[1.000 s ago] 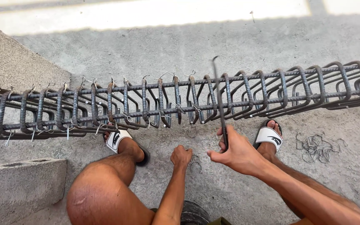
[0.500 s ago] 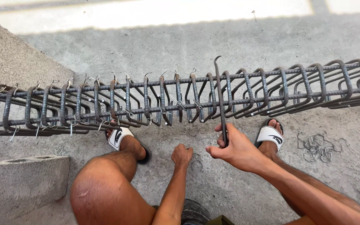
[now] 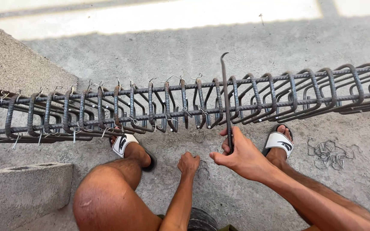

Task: Tying steel rebar intersections with wire using a manual hook tool

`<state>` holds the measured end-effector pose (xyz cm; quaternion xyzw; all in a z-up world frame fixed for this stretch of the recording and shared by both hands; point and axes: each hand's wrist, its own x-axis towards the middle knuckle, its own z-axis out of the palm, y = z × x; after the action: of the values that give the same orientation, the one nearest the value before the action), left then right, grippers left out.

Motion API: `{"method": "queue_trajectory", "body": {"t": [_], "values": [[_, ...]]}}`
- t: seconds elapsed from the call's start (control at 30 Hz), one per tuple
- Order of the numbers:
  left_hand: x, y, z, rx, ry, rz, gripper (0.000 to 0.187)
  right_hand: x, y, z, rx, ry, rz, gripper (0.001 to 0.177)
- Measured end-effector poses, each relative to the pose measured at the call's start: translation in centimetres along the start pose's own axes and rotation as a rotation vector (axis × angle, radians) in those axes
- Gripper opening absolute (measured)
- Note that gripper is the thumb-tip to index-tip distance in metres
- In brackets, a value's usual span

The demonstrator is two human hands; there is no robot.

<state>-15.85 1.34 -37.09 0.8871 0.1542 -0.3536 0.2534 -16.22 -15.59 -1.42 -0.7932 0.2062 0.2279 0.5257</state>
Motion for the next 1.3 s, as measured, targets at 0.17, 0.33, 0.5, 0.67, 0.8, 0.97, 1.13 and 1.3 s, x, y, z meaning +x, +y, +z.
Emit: {"method": "queue_trajectory", "body": {"t": [0.17, 0.33, 0.5, 0.67, 0.8, 0.97, 1.13, 1.3], "values": [[-0.5, 0.3, 0.2, -0.026, 0.012, 0.0, 0.04, -0.3, -0.3, 0.1, -0.001, -0.013, 0.035, 0.063], [-0.5, 0.5, 0.6, -0.044, -0.003, 0.002, 0.039, 0.0, -1.1, -1.0, -0.034, 0.05, 0.027, 0.063], [-0.5, 0.4, 0.6, -0.043, -0.012, 0.003, 0.041, 0.2, -1.3, -1.6, -0.029, 0.063, 0.024, 0.062], [-0.6, 0.1, 0.7, -0.061, 0.0, 0.001, 0.041, 0.2, -1.2, -1.6, -0.129, -0.01, 0.027, 0.063], [-0.7, 0.2, 0.6, -0.053, 0.007, 0.008, 0.041, 0.4, 0.8, -1.1, -0.131, 0.008, 0.027, 0.064], [-0.9, 0.4, 0.8, -0.069, -0.002, -0.003, 0.04, 0.6, 4.1, -1.3, -0.197, -0.005, 0.036, 0.066], [-0.5, 0.1, 1.4, -0.026, -0.006, -0.014, 0.044, -0.2, 4.4, -2.0, -0.218, 0.016, 0.033, 0.067], [-0.7, 0.2, 1.4, -0.011, -0.016, -0.024, 0.044, -0.5, 4.7, -2.1, -0.223, -0.007, 0.03, 0.069]]}}
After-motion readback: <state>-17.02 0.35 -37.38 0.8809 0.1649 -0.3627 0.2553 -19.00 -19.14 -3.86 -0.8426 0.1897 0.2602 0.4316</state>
